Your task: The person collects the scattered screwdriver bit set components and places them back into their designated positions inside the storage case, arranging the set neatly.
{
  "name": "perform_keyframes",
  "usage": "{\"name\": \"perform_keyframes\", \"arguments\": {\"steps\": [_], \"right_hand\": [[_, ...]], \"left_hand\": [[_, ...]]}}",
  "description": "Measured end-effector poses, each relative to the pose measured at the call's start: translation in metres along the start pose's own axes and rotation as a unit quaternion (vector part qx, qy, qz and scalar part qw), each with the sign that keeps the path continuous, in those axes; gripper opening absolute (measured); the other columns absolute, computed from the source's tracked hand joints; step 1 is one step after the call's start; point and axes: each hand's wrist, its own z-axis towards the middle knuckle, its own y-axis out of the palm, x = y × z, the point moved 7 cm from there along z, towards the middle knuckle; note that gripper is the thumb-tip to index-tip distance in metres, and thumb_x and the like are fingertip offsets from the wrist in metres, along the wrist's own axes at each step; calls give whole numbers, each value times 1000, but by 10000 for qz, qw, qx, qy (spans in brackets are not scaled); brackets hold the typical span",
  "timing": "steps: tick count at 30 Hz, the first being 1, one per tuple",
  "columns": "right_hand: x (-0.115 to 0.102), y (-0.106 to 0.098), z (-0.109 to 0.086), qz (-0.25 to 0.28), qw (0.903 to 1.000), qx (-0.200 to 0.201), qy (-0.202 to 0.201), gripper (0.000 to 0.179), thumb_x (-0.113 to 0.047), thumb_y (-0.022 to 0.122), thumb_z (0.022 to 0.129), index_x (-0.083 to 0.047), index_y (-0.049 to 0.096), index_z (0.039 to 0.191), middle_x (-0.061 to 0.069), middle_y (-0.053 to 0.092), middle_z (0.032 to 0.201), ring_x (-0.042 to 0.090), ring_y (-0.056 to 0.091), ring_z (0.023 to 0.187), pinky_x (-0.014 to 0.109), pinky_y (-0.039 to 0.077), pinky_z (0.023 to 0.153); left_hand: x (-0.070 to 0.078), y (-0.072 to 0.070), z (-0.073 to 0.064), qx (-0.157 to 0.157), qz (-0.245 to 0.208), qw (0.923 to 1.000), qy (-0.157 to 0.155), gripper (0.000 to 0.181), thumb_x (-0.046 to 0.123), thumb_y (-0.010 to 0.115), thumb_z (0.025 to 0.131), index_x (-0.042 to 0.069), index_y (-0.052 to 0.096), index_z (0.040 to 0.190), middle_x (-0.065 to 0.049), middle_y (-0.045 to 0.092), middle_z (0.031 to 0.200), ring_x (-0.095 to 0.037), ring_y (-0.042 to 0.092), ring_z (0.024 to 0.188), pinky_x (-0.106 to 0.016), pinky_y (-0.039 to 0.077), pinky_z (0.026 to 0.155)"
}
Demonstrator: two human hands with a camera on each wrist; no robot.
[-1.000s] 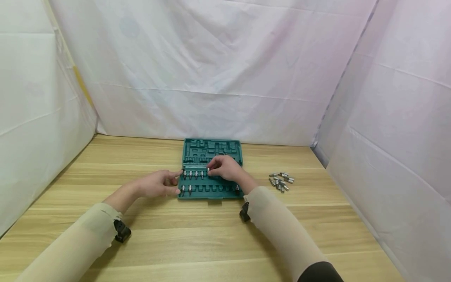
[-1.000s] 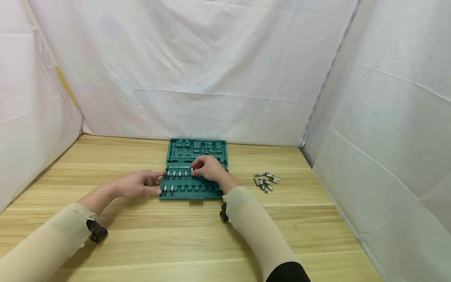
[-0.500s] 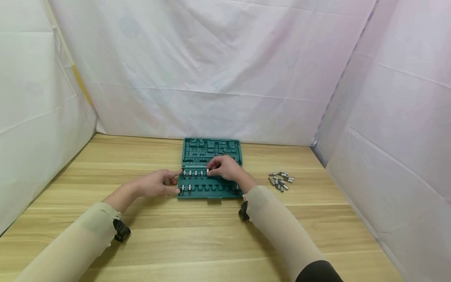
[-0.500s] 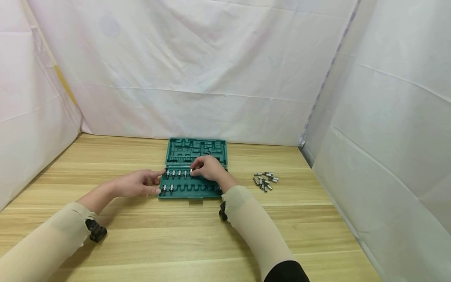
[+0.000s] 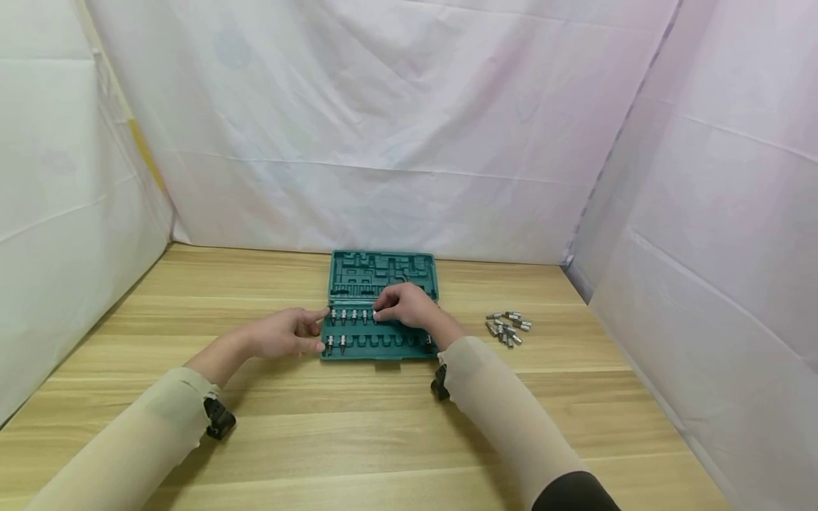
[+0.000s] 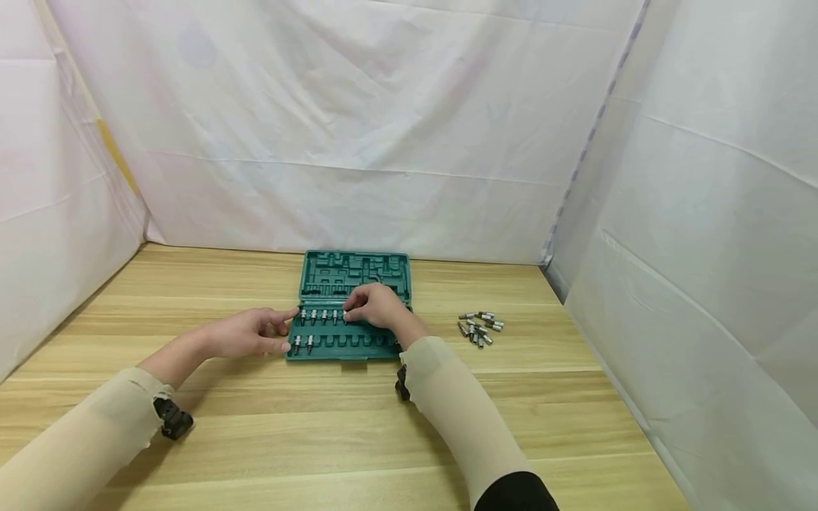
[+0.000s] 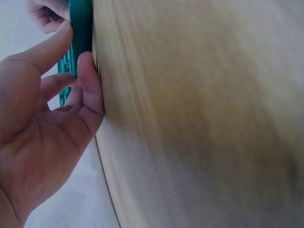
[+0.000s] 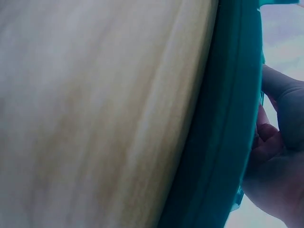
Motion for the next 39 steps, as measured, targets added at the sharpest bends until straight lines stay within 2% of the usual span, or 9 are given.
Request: {"name": "perform_keyframes", "arguments": {"steps": [6,14,32,39], "right_hand": [[-4,-1,-1,-137,9998,-23,139,8,-28,82,102,-24,83,109,-1,77,123,22,70,117,46,59,103],[-7,1,2,-436,9989,-79,156,10,-28,80,103,-23,85,111,0,78,126,23,70,122,46,59,105],[-9,-4,4,-597,9982,-62,89,11,-28,80,103,-22,84,111,1,78,127,22,70,120,45,59,106],[-5,0,5,-421,9987,-256,152,10,-29,80,104,-24,82,112,0,76,126,21,69,116,45,58,103]], "left_hand": [[2,1,-2,-43,-79,10000,40,86,22,74,107,-3,23,172,-21,65,129,-20,62,92,-33,58,77],[0,-1,-2,-22,-19,10000,-68,86,24,75,107,-1,24,172,-22,64,131,-20,64,94,-35,59,80],[3,-4,1,-53,76,10000,-36,85,24,74,108,-1,25,172,-27,63,137,-20,66,95,-35,60,80],[1,-3,0,-103,-43,9999,-109,88,24,76,106,-1,24,173,-20,64,128,-21,61,95,-34,58,79]]}}
